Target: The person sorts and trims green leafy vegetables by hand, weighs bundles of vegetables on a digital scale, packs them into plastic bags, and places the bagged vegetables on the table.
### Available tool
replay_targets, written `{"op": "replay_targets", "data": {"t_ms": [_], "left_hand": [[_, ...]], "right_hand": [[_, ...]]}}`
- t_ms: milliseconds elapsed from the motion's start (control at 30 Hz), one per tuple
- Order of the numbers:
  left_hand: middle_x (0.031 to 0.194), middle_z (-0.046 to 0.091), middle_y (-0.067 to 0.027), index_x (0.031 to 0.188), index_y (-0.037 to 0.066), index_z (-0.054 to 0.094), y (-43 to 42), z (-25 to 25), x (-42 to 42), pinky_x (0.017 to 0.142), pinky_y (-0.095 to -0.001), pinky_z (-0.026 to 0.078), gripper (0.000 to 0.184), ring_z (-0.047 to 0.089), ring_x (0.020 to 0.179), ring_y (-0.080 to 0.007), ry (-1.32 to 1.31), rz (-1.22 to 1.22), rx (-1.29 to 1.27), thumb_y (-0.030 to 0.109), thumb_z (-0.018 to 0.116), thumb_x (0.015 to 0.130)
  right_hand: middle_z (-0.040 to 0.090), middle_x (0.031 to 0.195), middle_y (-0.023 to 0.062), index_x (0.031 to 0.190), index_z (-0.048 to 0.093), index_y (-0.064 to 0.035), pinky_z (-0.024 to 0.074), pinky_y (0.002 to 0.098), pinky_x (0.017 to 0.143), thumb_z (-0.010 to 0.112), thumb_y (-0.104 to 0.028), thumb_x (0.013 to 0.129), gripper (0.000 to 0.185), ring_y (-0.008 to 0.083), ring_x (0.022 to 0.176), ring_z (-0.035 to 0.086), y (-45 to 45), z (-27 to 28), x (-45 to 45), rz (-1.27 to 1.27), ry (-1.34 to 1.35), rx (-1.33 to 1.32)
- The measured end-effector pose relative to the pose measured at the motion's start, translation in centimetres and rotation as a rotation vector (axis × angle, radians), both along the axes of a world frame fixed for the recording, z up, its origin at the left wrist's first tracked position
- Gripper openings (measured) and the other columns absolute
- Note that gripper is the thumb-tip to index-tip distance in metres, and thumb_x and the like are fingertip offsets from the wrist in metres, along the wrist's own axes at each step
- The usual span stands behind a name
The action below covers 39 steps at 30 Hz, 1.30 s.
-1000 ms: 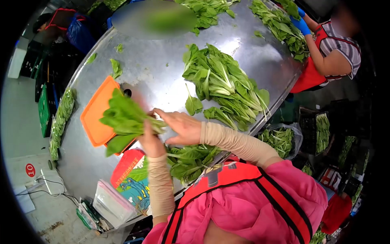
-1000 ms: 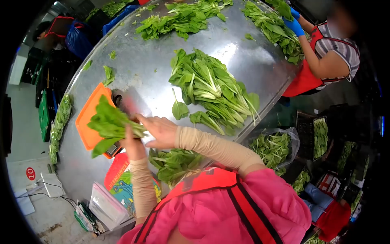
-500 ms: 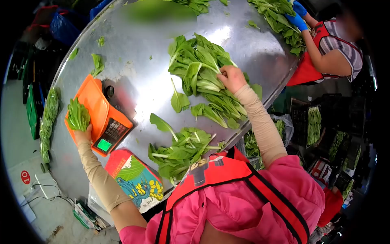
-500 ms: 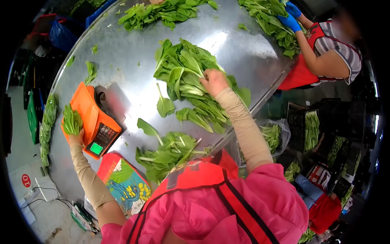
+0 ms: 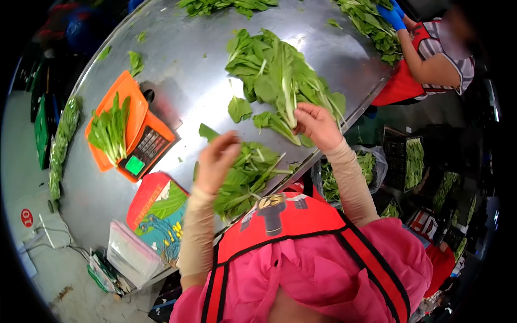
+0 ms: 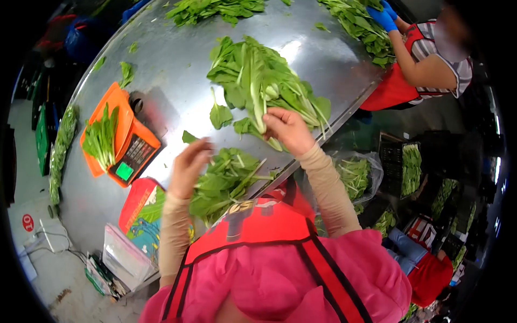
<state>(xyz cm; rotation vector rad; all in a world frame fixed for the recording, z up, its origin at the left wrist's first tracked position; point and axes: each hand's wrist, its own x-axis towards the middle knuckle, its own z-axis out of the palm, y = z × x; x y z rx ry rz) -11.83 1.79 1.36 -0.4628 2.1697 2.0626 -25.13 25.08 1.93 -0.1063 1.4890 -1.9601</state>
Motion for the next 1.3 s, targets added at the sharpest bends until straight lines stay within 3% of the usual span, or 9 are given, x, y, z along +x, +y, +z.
{"op": "replay_targets", "data": {"t_ms": [167,267,333,400,667,933,1067,1133,1300], "left_hand": [[0.105,0.059,-0.0094,0.118,-0.003,0.049,5.2,-1.2,0.6,0.083,-0.0301,0.046,0.034,0.058,0.093,-0.0173,-0.023,-0.033,0.914,0.011,0.054,0.088],[0.104,0.059,-0.0091,0.116,-0.002,0.051,5.4,-1.7,2.1,0.080,-0.0286,0.047,0.031,0.057,0.091,-0.0154,-0.011,0.002,0.953,0.008,0.054,0.087],[0.105,0.058,-0.0098,0.111,-0.001,0.053,5.6,-2.7,2.9,0.076,-0.0312,0.048,0.030,0.058,0.091,-0.0166,0.062,0.145,0.763,0.010,0.059,0.084],[0.092,0.062,-0.0069,0.100,0.000,0.057,5.6,-2.7,3.5,0.071,-0.0274,0.048,0.026,0.059,0.081,-0.0137,-0.008,0.309,0.357,0.006,0.068,0.077],[0.079,0.064,-0.0067,0.089,-0.002,0.059,5.6,-0.3,4.1,0.062,-0.0241,0.048,0.024,0.060,0.069,-0.0129,0.176,0.373,0.353,0.005,0.073,0.071],[0.078,0.065,-0.0068,0.086,-0.003,0.059,5.9,-0.9,4.3,0.060,-0.0240,0.049,0.021,0.061,0.067,-0.0125,0.183,0.393,0.346,0.004,0.073,0.072],[0.080,0.064,-0.0079,0.088,-0.003,0.058,5.6,-1.3,4.3,0.062,-0.0250,0.049,0.021,0.061,0.068,-0.0135,0.168,0.359,0.354,0.003,0.072,0.073],[0.089,0.063,-0.0083,0.095,-0.002,0.057,5.4,-1.8,4.3,0.069,-0.0255,0.049,0.026,0.061,0.076,-0.0147,0.175,0.340,0.516,0.001,0.070,0.073],[0.091,0.062,-0.0066,0.098,-0.002,0.057,4.7,-2.1,4.1,0.074,-0.0269,0.048,0.026,0.059,0.081,-0.0140,0.143,0.315,0.465,0.004,0.069,0.076]], "right_hand": [[0.060,0.082,0.0015,0.104,0.058,0.0004,0.0475,0.0236,0.064,0.049,-0.018,0.092,0.024,0.0081,0.070,0.056,-1.2,-0.7,6.0,0.361,-0.218,-0.116],[0.059,0.084,0.0021,0.104,0.057,0.0002,0.0480,0.0245,0.064,0.047,-0.019,0.093,0.024,0.0080,0.072,0.056,-1.4,-2.8,7.9,0.395,-0.416,-0.183],[0.059,0.082,0.0011,0.101,0.057,0.0006,0.0473,0.0235,0.063,0.056,-0.016,0.088,0.021,0.0080,0.070,0.056,-2.0,-2.0,9.2,0.333,-0.314,-0.062],[0.059,0.079,0.0014,0.100,0.057,0.0007,0.0459,0.0221,0.062,0.065,-0.011,0.079,0.025,0.0079,0.067,0.055,-2.6,-2.1,10.5,0.238,0.201,0.129],[0.058,0.074,0.0029,0.086,0.061,0.0027,0.0431,0.0216,0.058,0.065,-0.009,0.078,0.015,0.0075,0.062,0.052,-3.6,-2.5,10.8,0.235,0.398,0.186],[0.057,0.078,0.0027,0.101,0.056,0.0015,0.0449,0.0252,0.059,0.052,-0.020,0.091,0.024,0.0122,0.066,0.056,-3.3,-5.1,11.9,0.121,-0.394,-0.315],[0.058,0.081,0.0060,0.104,0.054,0.0021,0.0464,0.0283,0.060,0.054,-0.017,0.089,0.024,0.0148,0.066,0.057,-2.2,-6.3,11.0,0.152,-0.425,-0.202],[0.058,0.084,0.0091,0.106,0.053,0.0032,0.0469,0.0289,0.061,0.059,-0.015,0.085,0.029,0.0160,0.068,0.057,-1.7,-7.5,10.7,0.177,0.946,0.759],[0.057,0.082,0.0073,0.094,0.061,0.0024,0.0424,0.0227,0.057,0.065,-0.009,0.078,0.020,0.0100,0.065,0.054,-4.1,-1.5,9.6,0.233,0.499,0.315]]}}
